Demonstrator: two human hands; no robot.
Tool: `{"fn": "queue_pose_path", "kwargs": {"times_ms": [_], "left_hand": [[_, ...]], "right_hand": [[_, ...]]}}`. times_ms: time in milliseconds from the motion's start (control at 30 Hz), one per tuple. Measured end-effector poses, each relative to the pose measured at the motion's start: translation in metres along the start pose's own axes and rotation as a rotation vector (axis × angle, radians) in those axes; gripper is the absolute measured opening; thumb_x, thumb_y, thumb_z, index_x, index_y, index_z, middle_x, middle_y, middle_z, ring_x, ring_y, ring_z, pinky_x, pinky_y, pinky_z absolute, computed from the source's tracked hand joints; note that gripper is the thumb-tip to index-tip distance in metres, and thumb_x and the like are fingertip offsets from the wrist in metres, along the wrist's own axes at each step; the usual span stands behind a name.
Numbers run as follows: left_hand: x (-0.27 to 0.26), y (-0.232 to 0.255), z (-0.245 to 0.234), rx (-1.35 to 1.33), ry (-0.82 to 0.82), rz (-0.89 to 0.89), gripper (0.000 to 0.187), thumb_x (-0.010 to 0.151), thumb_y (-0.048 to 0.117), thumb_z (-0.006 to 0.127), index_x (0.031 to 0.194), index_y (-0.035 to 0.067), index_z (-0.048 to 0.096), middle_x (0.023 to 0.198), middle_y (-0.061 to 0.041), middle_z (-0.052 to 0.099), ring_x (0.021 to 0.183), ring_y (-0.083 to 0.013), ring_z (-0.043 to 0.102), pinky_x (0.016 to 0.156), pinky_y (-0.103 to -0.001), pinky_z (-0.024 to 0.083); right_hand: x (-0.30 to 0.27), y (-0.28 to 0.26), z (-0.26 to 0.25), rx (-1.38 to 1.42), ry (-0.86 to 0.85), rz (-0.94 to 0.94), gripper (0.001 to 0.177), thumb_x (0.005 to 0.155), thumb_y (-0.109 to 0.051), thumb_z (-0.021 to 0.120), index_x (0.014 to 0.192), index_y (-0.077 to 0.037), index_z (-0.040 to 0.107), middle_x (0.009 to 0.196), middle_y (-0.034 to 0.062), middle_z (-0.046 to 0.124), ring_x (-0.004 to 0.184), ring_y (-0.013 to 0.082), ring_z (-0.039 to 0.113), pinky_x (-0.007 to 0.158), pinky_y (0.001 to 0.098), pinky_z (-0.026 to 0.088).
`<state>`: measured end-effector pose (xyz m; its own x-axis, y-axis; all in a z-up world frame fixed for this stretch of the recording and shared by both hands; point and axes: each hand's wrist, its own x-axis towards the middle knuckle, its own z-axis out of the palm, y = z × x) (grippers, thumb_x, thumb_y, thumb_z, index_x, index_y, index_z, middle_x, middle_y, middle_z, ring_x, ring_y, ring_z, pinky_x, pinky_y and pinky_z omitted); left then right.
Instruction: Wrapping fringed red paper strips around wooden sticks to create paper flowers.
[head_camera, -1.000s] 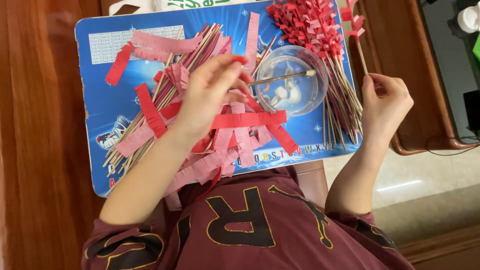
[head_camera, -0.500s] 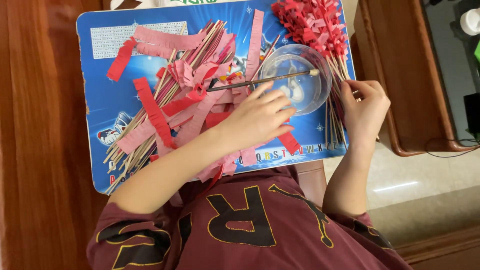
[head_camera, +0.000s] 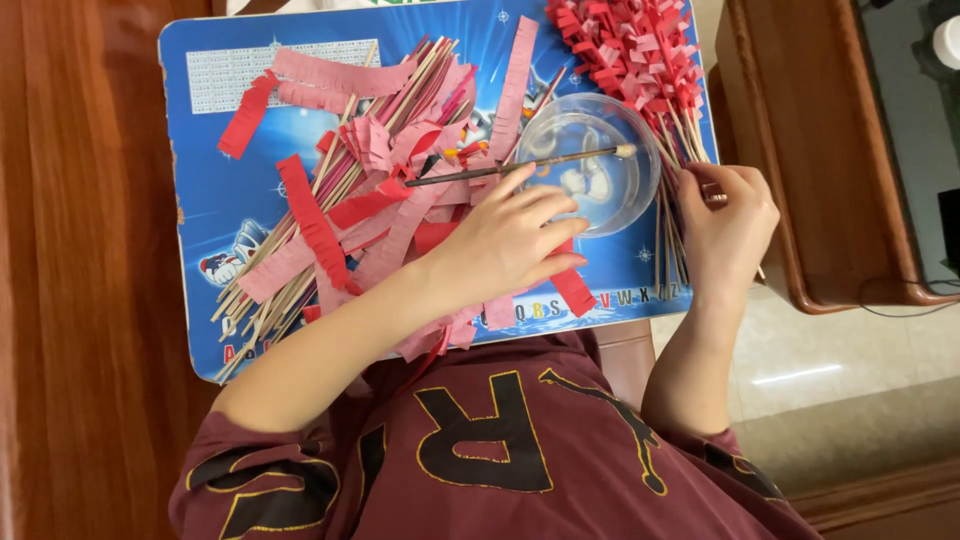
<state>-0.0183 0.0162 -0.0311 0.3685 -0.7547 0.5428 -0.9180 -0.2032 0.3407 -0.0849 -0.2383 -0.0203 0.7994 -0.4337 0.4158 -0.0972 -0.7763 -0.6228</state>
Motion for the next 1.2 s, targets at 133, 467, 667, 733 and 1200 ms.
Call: {"fn": "queue_pose_path", "kwargs": {"times_ms": [133,467,667,733,1200], "left_hand": [[-0.008,-0.001,-0.040,-0.008,0.038,0.000,0.035,0.091,0.033,0.076,0.115,0.008,0.069,0.117,-0.010,0.066,0.119,-0.0283,0.063,0.113,-0.053,0.039],[-0.085,-0.104,-0.139,0.090,0.305,-0.478,0.026,0.099,0.002,0.070,0.125,0.003,0.068,0.120,-0.013,0.069,0.111,-0.0315,0.067,0.096,-0.043,0.054],[-0.060,-0.148,-0.111,0.244,0.162,-0.414,0.023,0.095,0.014,0.075,0.116,0.004,0.073,0.113,-0.013,0.071,0.103,-0.0360,0.065,0.091,-0.047,0.050],[-0.045,-0.160,-0.098,0.265,0.143,-0.344,0.024,0.096,0.018,0.076,0.115,0.005,0.074,0.111,-0.012,0.071,0.102,-0.0356,0.064,0.090,-0.047,0.049],[-0.032,-0.180,-0.086,0.276,0.008,-0.424,0.014,0.093,0.021,0.077,0.096,0.007,0.077,0.107,-0.009,0.071,0.108,-0.0321,0.062,0.096,-0.048,0.045]], "right_hand": [[-0.004,0.014,-0.004,-0.060,0.040,-0.161,0.010,0.102,-0.008,0.080,0.108,0.000,0.080,0.104,0.0168,0.073,0.094,0.0300,0.070,0.080,0.0391,0.055],[-0.013,0.025,0.001,0.037,0.031,-0.210,0.013,0.102,0.001,0.068,0.111,0.003,0.077,0.113,0.0163,0.072,0.103,0.0281,0.070,0.092,0.0371,0.055],[-0.017,0.012,0.000,0.020,0.028,-0.256,0.011,0.106,0.002,0.068,0.113,0.002,0.077,0.115,0.0160,0.071,0.108,0.0289,0.069,0.097,0.0379,0.054],[-0.016,0.007,0.003,0.038,0.041,-0.265,0.011,0.106,0.002,0.068,0.113,0.002,0.076,0.116,0.0160,0.071,0.109,0.0291,0.069,0.098,0.0378,0.054],[-0.011,-0.024,-0.003,0.090,0.034,-0.168,0.010,0.100,-0.002,0.073,0.110,-0.002,0.075,0.115,0.0123,0.069,0.106,0.0275,0.067,0.092,0.0370,0.053]]}}
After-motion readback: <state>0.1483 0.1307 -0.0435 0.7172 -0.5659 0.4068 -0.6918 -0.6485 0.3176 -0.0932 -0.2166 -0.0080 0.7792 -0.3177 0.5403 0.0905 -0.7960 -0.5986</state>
